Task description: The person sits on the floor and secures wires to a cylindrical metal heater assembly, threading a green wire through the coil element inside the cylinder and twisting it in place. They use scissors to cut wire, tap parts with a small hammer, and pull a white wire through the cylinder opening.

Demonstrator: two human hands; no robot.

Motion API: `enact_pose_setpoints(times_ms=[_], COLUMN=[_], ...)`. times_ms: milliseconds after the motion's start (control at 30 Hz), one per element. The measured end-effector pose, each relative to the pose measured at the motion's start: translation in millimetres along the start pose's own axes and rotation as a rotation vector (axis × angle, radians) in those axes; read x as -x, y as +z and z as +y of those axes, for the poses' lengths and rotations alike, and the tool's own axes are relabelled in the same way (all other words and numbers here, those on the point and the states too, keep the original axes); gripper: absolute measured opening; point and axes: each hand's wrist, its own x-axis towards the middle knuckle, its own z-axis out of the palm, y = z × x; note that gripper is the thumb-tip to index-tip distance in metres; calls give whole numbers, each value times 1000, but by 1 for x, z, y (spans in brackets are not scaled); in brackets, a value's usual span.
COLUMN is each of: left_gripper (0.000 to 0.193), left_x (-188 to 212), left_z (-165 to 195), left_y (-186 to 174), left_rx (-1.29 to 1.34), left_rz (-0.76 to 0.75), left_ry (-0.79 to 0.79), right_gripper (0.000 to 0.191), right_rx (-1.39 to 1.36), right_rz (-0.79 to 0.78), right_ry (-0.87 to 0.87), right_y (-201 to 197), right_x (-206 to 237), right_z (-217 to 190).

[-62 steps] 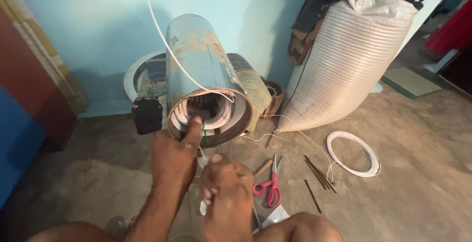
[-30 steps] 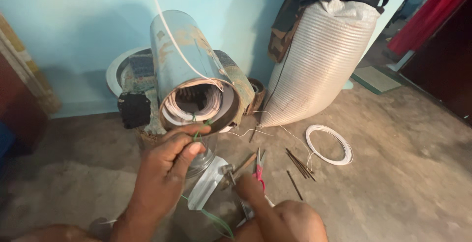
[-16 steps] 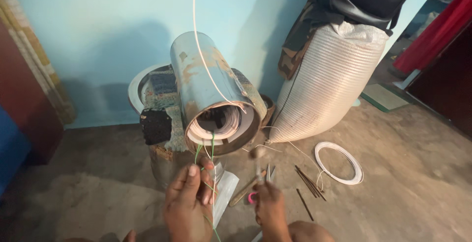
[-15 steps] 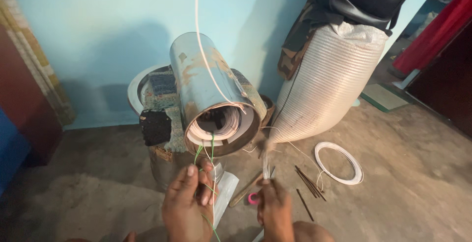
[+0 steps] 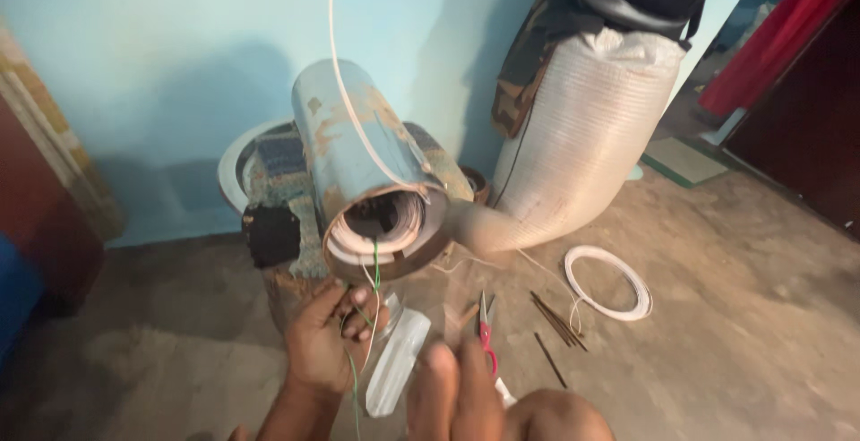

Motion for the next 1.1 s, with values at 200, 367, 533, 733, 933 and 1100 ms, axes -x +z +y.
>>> enact_pose_setpoints(times_ms=[200,367,533,733,933,1100], left_gripper=[13,14,11,21,9,15], left_x=[-6,-1,1,-4,-8,-28], left_z=[5,9,14,18,15,-2], left_y=[-9,-2,4,9,-22,-66], left_rx=[-231,-277,-104,-86,-626,-390], left_rz=[78,239,-122,-222,-313,69], left_ry=[-4,-74,-78,-138,85,-65], right_gripper=[32,41,48,47,45,51], right_rx=[452,20,-537,-888,-743,-582], right_rz=[-267,-137,-55,41,-480,-567], right_ry=[-1047,-437,277,292,630,755], right_y=[16,13,15,45,37,31], right_x=[-34,-19,9,27,-20,-42], right_z=[6,-44,-55,-42,-73,-88])
